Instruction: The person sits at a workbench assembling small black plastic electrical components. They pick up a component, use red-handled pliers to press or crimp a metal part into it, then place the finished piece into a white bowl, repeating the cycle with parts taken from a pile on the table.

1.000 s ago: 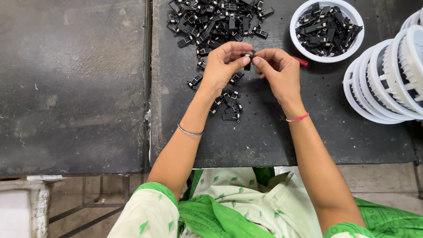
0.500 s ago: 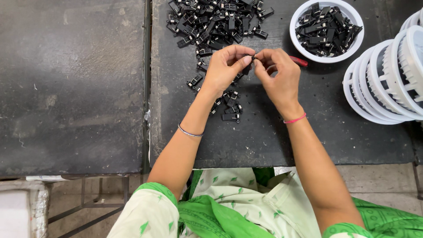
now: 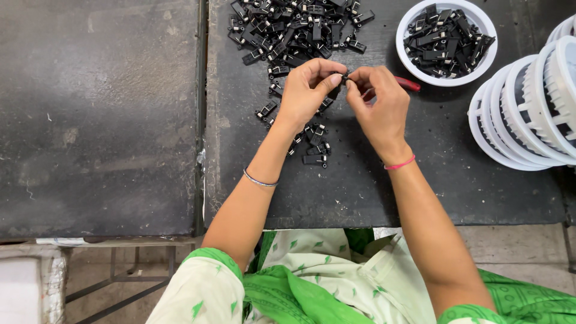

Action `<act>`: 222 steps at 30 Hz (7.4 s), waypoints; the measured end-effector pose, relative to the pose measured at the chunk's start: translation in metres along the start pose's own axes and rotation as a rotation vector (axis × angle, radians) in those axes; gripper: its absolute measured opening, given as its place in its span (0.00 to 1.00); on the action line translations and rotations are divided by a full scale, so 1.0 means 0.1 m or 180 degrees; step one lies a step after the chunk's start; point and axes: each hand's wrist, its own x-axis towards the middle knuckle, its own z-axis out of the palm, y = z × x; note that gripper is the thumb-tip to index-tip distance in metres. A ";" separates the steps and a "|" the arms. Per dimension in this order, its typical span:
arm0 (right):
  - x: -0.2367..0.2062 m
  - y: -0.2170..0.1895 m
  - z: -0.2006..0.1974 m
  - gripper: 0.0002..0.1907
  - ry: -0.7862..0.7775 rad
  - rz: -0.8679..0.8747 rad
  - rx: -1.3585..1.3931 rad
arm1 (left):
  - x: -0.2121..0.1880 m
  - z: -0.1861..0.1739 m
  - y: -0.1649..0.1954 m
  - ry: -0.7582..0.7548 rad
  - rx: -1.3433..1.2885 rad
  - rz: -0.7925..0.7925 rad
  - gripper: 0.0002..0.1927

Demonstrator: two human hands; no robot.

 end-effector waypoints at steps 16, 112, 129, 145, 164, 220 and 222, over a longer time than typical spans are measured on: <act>-0.02 0.01 0.02 0.06 0.0030 -0.0145 0.0045 | -0.02 0.02 0.01 0.0137 0.0390 0.0129 0.07; 0.02 0.09 0.00 0.21 -0.0513 -0.0274 -0.1281 | 0.03 -0.10 -0.14 0.0193 -0.0483 -0.0651 0.09; -0.03 0.09 0.09 0.17 -0.0441 0.0151 -0.1304 | 0.07 -0.10 -0.22 0.0247 -0.0436 -0.0744 0.08; 0.00 0.15 -0.07 0.23 0.0014 -0.0272 -0.1272 | 0.01 -0.08 -0.11 0.0199 -0.0412 -0.0728 0.08; 0.00 0.00 -0.03 0.04 0.0007 0.0071 0.0428 | -0.07 -0.02 -0.14 -0.0166 0.0004 -0.0185 0.12; -0.03 -0.01 0.00 0.11 0.0068 0.0147 0.0544 | -0.05 0.08 -0.25 -0.0003 -0.0130 -0.0075 0.08; -0.03 -0.01 0.00 0.11 0.0079 0.0014 0.0396 | -0.03 0.08 -0.25 -0.0035 -0.0176 -0.0124 0.08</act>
